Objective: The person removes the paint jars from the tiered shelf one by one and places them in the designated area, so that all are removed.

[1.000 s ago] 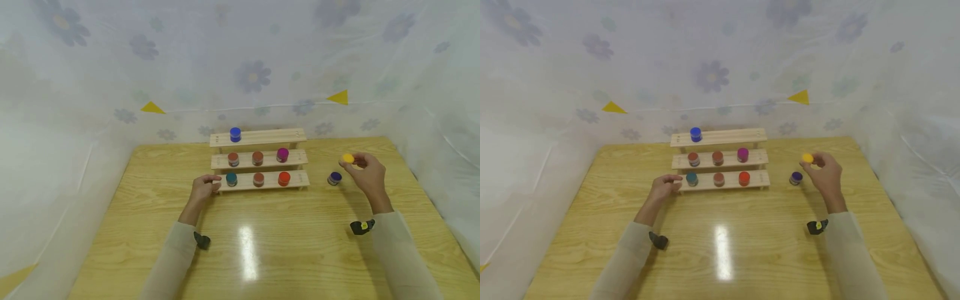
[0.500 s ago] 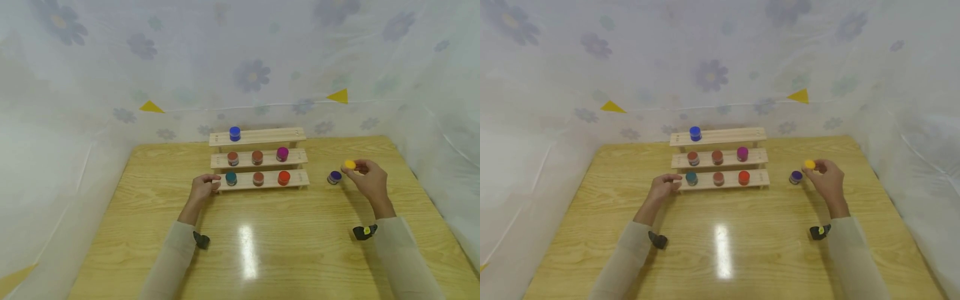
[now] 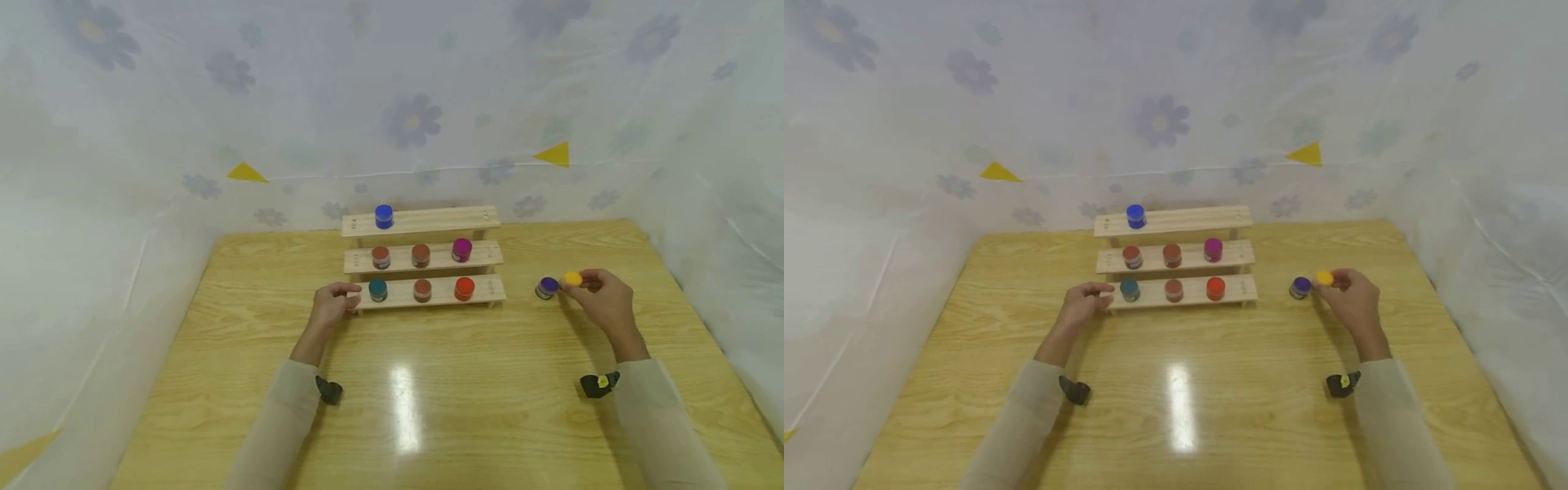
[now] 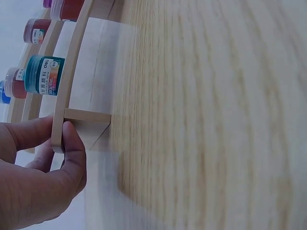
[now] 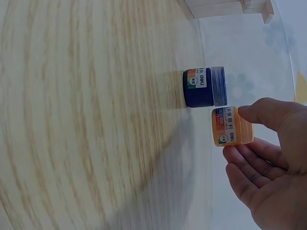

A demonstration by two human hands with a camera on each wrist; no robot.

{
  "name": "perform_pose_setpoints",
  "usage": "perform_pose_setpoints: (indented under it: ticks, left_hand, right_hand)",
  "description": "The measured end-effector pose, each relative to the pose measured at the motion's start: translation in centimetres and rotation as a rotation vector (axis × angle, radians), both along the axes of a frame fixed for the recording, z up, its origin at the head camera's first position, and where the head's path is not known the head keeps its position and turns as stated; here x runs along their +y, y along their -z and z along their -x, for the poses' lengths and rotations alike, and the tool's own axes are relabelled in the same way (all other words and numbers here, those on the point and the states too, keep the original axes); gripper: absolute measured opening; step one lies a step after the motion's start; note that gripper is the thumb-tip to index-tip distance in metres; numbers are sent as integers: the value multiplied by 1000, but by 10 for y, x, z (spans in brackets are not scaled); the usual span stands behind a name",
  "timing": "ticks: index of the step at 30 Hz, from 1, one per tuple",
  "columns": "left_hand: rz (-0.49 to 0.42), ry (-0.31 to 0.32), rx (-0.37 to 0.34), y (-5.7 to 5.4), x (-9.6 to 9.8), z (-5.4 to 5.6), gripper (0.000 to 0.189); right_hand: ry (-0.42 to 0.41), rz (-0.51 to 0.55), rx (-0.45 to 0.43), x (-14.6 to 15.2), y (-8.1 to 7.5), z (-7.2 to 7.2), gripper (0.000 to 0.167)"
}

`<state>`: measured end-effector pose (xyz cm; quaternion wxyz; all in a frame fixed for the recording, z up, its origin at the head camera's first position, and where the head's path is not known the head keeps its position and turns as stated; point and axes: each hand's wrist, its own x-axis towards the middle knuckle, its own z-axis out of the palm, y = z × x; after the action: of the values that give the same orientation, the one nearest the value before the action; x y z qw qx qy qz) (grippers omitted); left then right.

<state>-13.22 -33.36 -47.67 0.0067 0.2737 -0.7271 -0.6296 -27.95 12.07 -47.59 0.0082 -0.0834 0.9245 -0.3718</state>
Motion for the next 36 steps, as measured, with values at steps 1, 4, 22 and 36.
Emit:
perform_pose_setpoints:
  ticks: [1,4,22,36]
  left_hand:
    - [-4,4,-2,0,0,0,24]
    - [-16,19,-14,-3,0,0,26]
    - [-2,7,-10,-1,1,1,24]
    - [-3,5,-5,-2,1,0,23]
  right_hand:
    - [-5,-7,-2,0,0,0,62]
    - [-17,-27,-4,0,1,1,61]
    - [-29,-61,-24,1,13,2,55]
    - [-99,-103,-92,3,4,2,65]
